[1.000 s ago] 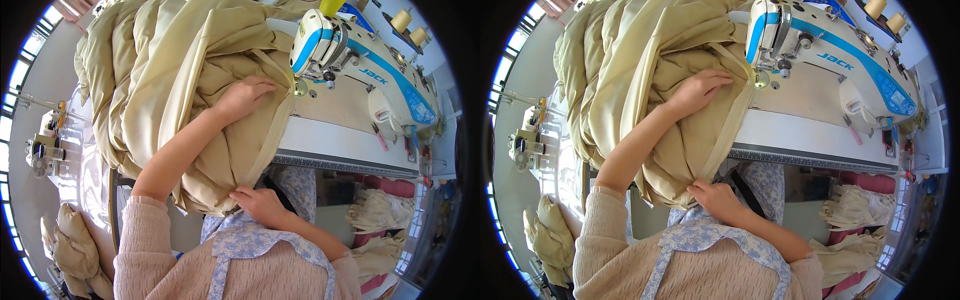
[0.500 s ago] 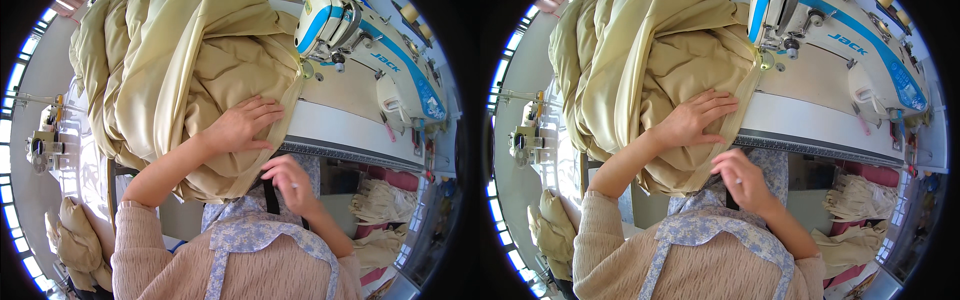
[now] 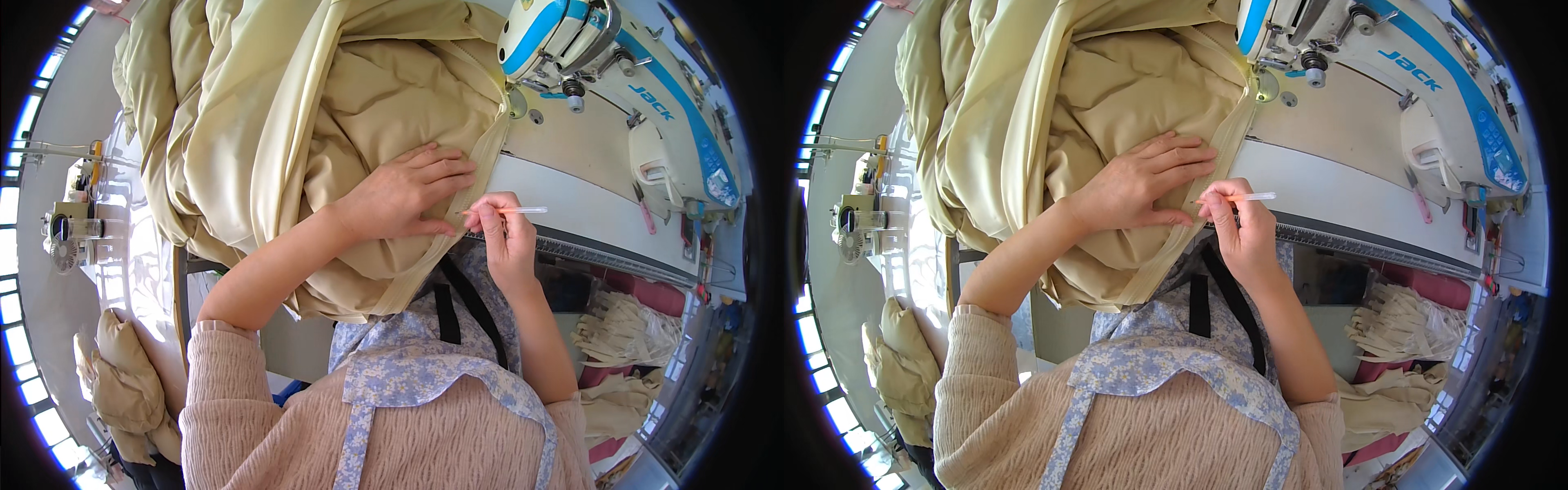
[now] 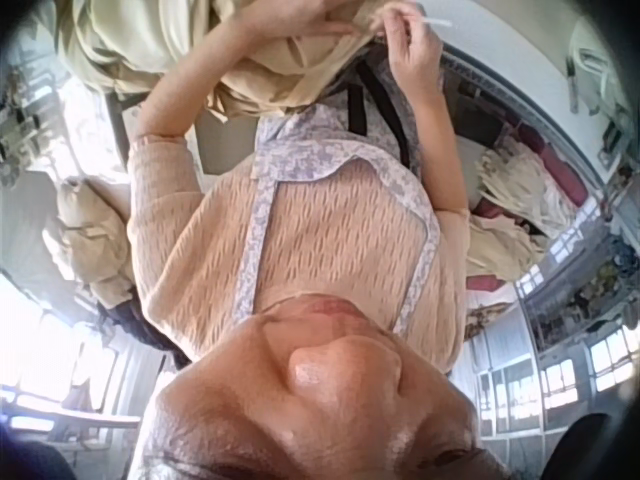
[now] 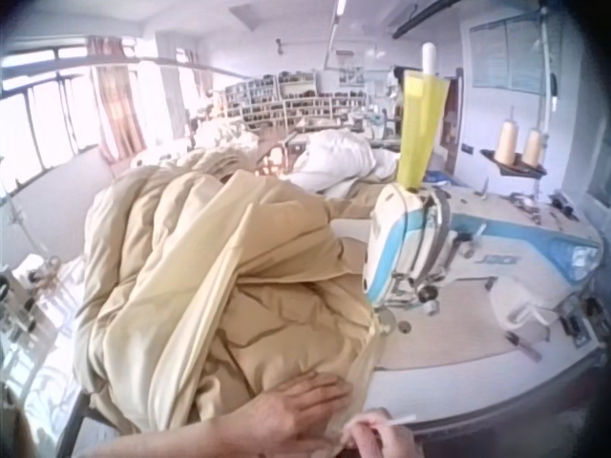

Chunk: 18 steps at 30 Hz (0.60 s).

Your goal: The person aligns a zipper to a beige fabric panel and sews it using a sewing machine. They repeatedly adjust the fabric and zipper, guide them under the needle, and trim excess thread with scissors.

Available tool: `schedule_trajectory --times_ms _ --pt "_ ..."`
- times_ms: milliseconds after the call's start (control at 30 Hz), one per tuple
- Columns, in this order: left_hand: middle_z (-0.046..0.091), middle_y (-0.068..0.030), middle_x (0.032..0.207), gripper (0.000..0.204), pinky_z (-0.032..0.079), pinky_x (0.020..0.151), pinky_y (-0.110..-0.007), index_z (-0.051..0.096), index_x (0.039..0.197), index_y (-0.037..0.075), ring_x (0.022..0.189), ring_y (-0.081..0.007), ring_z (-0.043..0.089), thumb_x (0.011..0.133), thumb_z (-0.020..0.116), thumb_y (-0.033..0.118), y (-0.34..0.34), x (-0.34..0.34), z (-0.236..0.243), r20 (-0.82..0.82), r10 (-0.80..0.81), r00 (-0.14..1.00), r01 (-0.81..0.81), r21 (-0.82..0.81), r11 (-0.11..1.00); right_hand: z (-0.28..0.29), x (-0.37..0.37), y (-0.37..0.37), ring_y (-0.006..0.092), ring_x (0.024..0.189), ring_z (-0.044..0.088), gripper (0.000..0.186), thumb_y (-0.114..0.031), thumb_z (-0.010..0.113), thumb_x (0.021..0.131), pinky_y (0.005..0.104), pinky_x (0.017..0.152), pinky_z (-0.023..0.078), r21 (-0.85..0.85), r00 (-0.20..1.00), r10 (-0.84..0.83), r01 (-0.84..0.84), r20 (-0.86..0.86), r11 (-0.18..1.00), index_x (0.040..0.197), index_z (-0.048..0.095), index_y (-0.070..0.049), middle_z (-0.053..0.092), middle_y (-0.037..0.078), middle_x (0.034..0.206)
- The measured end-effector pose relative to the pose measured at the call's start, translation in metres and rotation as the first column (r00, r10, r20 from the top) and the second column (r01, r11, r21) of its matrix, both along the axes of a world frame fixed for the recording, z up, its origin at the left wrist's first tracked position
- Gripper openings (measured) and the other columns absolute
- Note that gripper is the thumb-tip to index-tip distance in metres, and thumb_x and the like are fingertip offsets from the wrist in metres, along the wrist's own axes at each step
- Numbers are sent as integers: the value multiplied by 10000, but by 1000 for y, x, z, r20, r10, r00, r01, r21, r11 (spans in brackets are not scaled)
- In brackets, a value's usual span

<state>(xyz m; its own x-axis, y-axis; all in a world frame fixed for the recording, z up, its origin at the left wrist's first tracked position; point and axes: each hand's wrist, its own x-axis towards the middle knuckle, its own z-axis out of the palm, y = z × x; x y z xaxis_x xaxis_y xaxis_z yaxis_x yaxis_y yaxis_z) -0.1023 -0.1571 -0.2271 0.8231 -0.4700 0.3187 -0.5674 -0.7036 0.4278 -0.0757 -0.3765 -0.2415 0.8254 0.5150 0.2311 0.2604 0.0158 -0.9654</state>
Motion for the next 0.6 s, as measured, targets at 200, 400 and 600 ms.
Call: schedule_trajectory --times_ms 200,400,600 --pt "535 -95 1463 787 369 1163 -503 528 1427 64 1379 -334 461 765 800 391 1 -1 -1 1 -3 1000 3 -37 999 -6 4 5 169 733 644 172 -151 542 1058 295 672 514 -94 990 29 -16 137 995 964 580 -13 645 84 877" --pt "539 -106 1455 787 370 1160 -504 533 1416 49 1376 -337 464 759 807 386 2 0 -3 11 -12 1000 13 -54 998 -4 5 5 237 719 615 114 -121 580 1024 334 665 494 -183 975 41 0 218 983 972 591 -20 637 103 862" --pt "538 -110 1455 777 370 1160 -509 534 1413 45 1373 -341 469 768 809 379 1 1 -2 17 -14 1000 15 -50 999 -5 4 7 265 727 605 96 -113 592 1013 348 668 492 -221 960 52 11 276 975 981 610 -24 636 111 869"
